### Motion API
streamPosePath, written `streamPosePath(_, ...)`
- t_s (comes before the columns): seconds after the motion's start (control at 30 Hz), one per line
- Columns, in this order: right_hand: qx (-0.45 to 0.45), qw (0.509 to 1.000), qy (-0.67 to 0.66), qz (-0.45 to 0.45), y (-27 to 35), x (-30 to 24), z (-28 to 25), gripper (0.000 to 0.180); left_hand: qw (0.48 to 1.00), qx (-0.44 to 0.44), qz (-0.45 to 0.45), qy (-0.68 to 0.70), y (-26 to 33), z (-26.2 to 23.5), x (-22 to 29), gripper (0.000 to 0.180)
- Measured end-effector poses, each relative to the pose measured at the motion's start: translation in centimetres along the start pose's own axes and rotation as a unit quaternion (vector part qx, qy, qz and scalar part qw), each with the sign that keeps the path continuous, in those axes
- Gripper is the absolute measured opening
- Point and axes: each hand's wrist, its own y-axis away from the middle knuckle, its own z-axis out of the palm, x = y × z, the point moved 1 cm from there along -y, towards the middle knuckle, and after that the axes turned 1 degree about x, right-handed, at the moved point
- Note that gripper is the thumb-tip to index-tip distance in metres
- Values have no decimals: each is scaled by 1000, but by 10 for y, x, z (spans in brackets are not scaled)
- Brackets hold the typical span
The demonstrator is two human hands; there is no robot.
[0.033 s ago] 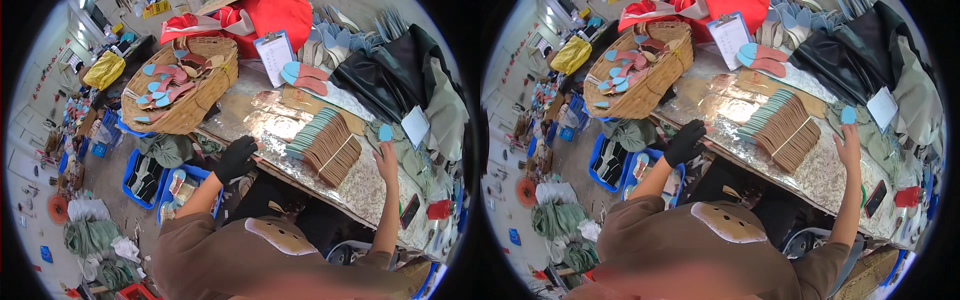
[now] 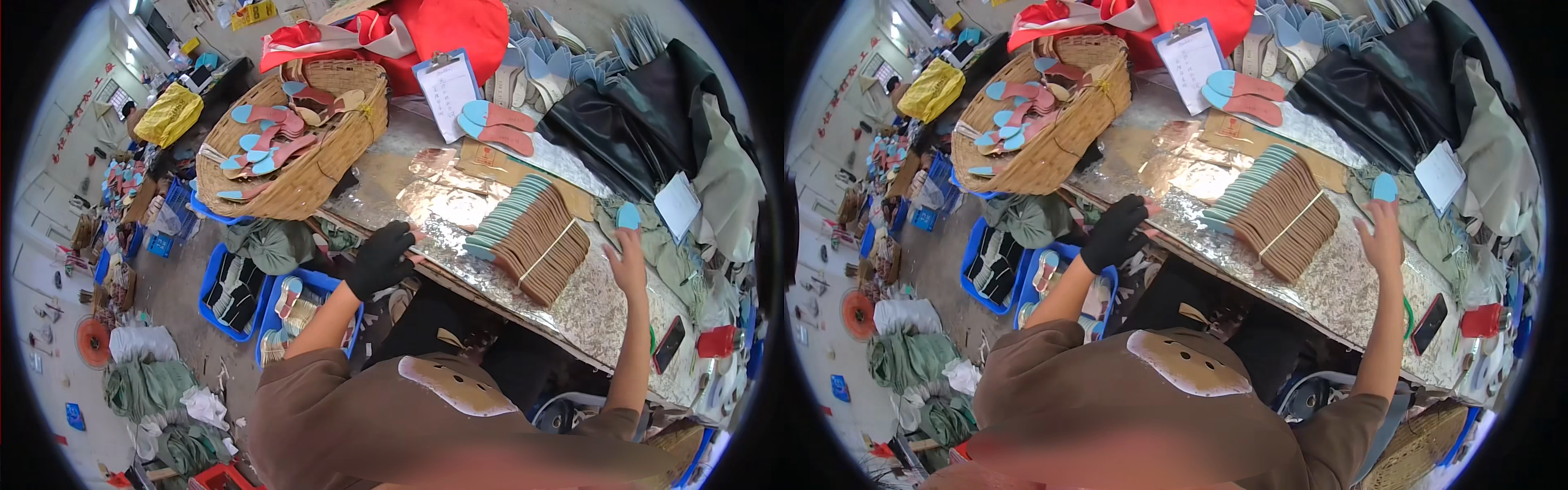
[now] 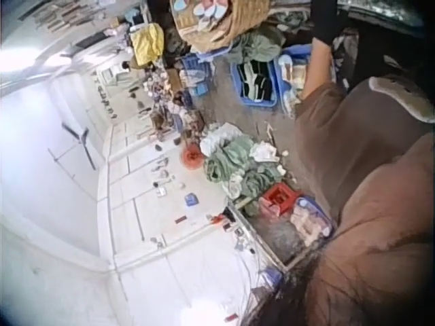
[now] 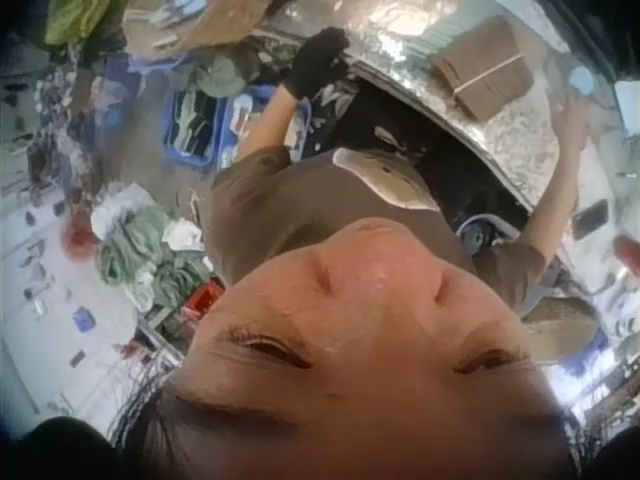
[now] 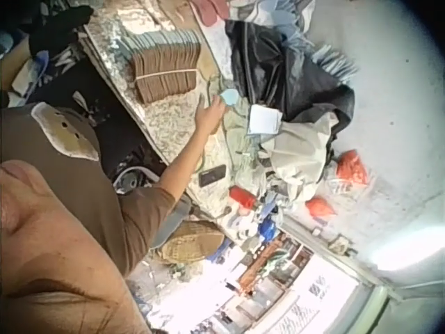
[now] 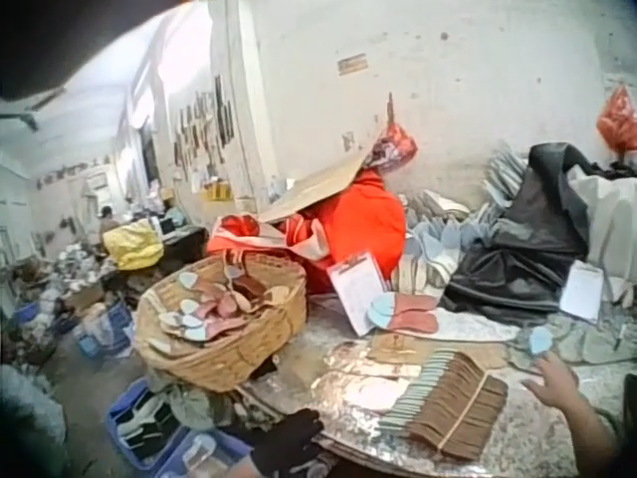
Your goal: The person is manufacturing shoes by assembling the soles and finishing the edges.
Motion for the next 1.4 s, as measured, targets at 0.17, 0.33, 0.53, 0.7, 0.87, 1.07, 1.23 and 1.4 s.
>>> streamPosePath(0.17, -45, 994, -88, -37, -36, -73, 18, 32, 998, 6, -53, -27, 12, -7, -11, 39)
streamPosePath(0.33, 36, 974, -191, -115, -65, -153, -45, 28, 998, -18, -67, -7, 14, 13, -19, 40)
streamPosePath(0.53, 164, 898, -327, -246, -60, -229, -151, 40, 998, 2, -64, -23, 10, 14, 0, 39)
streamPosePath(0.7, 102, 851, -329, -396, -8, -217, -191, 56, 996, 59, 6, 74, -32, -28, 51, 33)
streamPosePath(0.87, 189, 823, -393, -365, 43, -208, -219, 53, 917, 276, 287, 18, -66, -149, 107, 49)
streamPosePath(1.07, 233, 812, -373, -383, 75, -210, -241, 53, 875, 229, 420, 78, -79, -209, 141, 64)
streamPosePath(1.23, 273, 794, -352, -414, 110, -196, -267, 52, 875, 222, 423, 81, -85, -210, 142, 64)
streamPosePath(1.4, 301, 772, -339, -445, 82, -241, -254, 52, 881, 216, 414, 81, -82, -208, 137, 65)
